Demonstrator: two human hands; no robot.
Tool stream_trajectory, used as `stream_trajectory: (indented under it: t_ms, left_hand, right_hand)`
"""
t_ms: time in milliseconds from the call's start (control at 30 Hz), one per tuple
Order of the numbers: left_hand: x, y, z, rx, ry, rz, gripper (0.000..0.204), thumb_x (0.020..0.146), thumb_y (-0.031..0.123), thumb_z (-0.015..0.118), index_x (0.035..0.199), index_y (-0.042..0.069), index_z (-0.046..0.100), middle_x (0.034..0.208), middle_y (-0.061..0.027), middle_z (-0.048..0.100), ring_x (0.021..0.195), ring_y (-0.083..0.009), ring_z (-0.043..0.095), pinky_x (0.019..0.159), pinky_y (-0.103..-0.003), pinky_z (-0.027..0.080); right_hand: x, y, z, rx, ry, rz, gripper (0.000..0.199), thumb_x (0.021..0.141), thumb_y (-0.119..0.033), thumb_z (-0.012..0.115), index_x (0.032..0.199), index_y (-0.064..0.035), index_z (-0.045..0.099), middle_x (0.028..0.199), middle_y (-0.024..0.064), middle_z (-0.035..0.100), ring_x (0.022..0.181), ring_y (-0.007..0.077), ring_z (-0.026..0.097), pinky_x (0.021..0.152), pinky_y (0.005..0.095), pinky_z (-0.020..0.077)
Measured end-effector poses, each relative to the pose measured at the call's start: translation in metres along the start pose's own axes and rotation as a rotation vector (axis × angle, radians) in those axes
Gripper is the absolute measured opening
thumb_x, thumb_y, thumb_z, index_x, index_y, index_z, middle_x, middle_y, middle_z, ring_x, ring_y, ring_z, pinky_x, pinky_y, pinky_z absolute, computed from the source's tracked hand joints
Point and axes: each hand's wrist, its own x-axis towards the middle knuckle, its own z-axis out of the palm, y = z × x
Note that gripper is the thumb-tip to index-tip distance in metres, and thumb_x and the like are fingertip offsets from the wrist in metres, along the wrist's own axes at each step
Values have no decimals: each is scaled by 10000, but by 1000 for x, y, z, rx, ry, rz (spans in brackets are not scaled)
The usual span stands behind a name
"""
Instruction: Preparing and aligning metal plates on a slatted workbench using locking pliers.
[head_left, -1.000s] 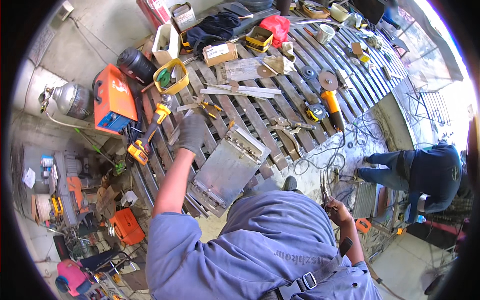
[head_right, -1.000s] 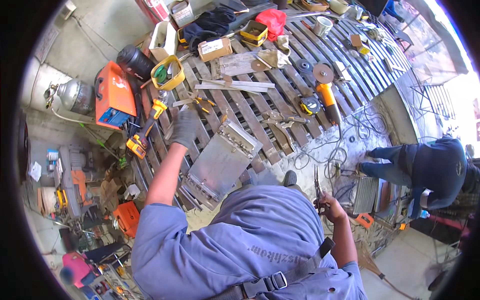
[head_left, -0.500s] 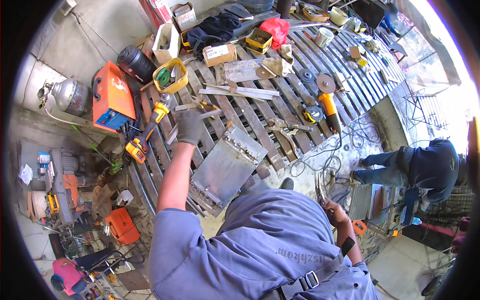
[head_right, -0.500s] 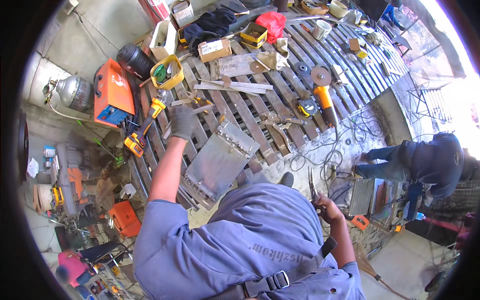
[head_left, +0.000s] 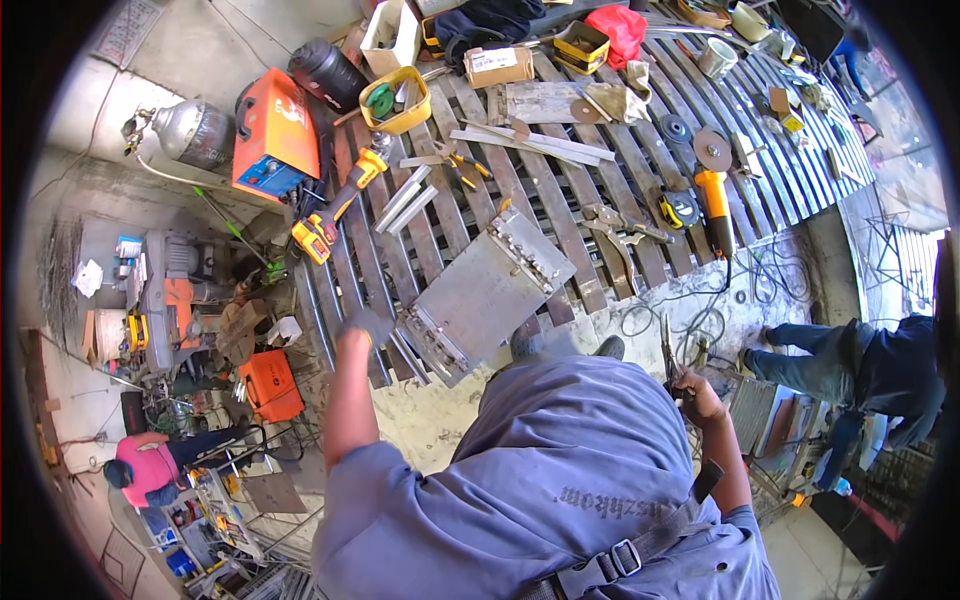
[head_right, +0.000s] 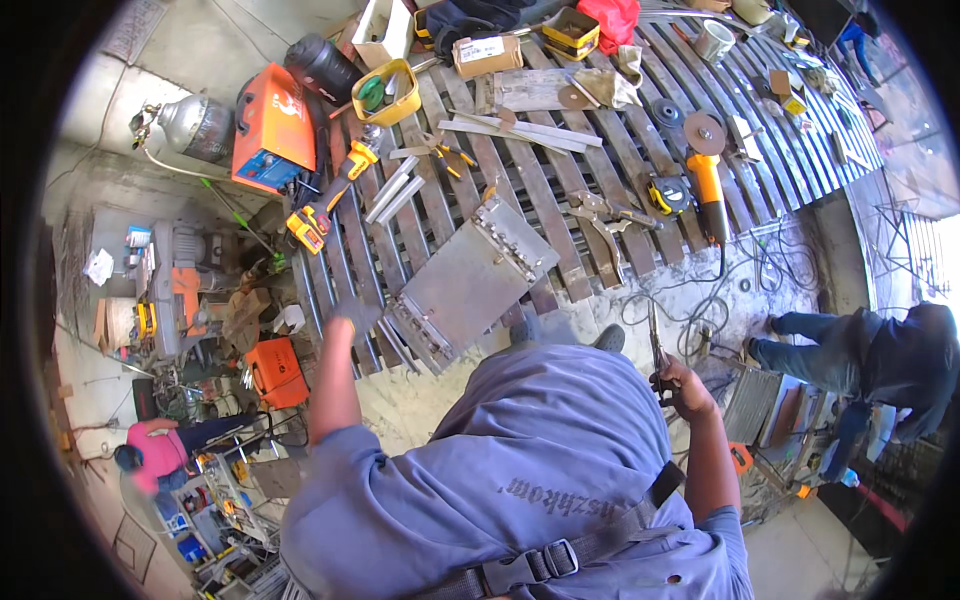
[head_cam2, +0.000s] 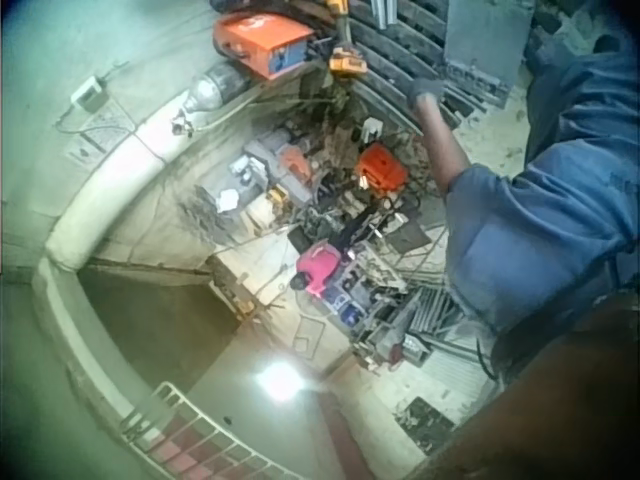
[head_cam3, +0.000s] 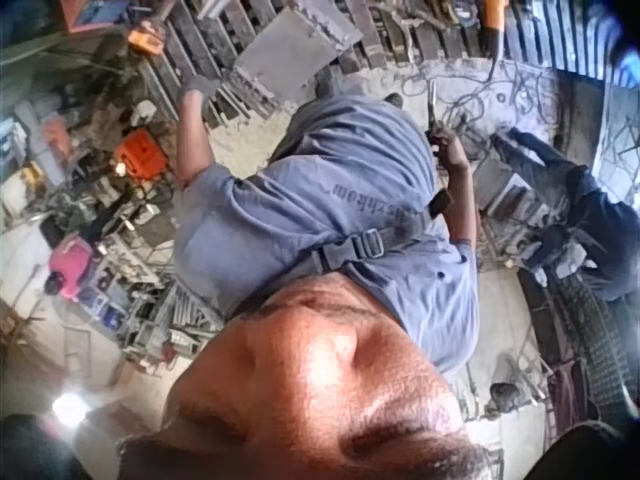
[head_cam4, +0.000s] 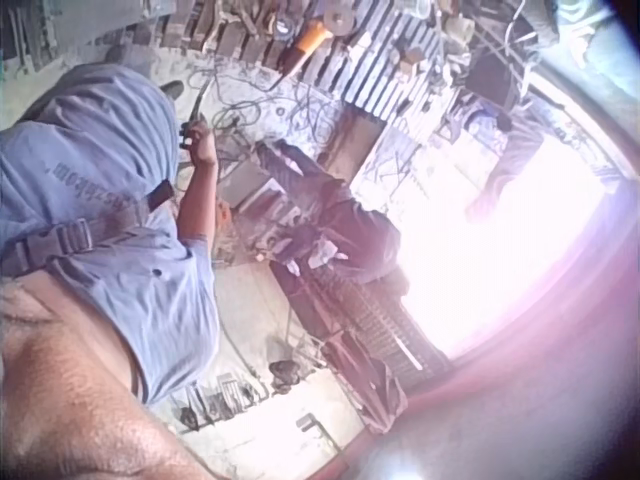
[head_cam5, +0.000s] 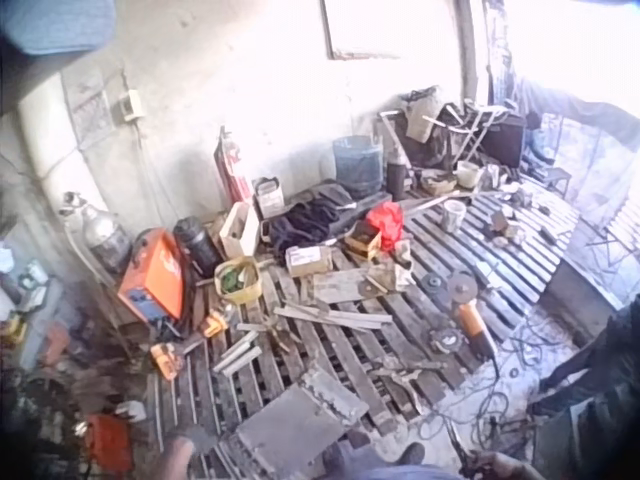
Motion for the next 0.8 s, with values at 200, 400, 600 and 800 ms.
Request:
stream_trajectory:
  t_ms: [200,400,600,800]
  left_hand:
    - [-46,26,125,-374,238,-66,504,857,401,644,1172,8,667,1170,-315,664,1122,-449,647,968,-505,516]
    - [-53,31,91,-356,149,-12,442,828,356,639,1110,25,719,1120,-294,686,1069,-415,678,918,-485,548]
    - [-53,42,80,-489,287,-155,492,768,375,685,1098,13,733,1154,-283,689,1101,-393,681,964,-447,544]
    - [-44,36,60,-614,441,-230,489,787,403,680,1027,-21,732,1119,-276,702,1063,-414,689,924,-480,548]
  right_hand:
    - [11,-4,5,46,0,92,243,778,-281,586,953,-125,650,862,36,616,813,188,539,795,378,445]
    - [32,15,-22,-12,-73,81,304,797,-365,596,878,-87,689,867,84,697,846,246,635,808,451,496]
    - [37,27,-24,-127,-28,-4,231,816,-334,587,835,-112,648,816,53,642,784,226,592,748,432,466]
    - [49,85,-80,-235,45,-30,195,868,-307,553,808,-131,612,759,25,569,702,177,522,670,341,417]
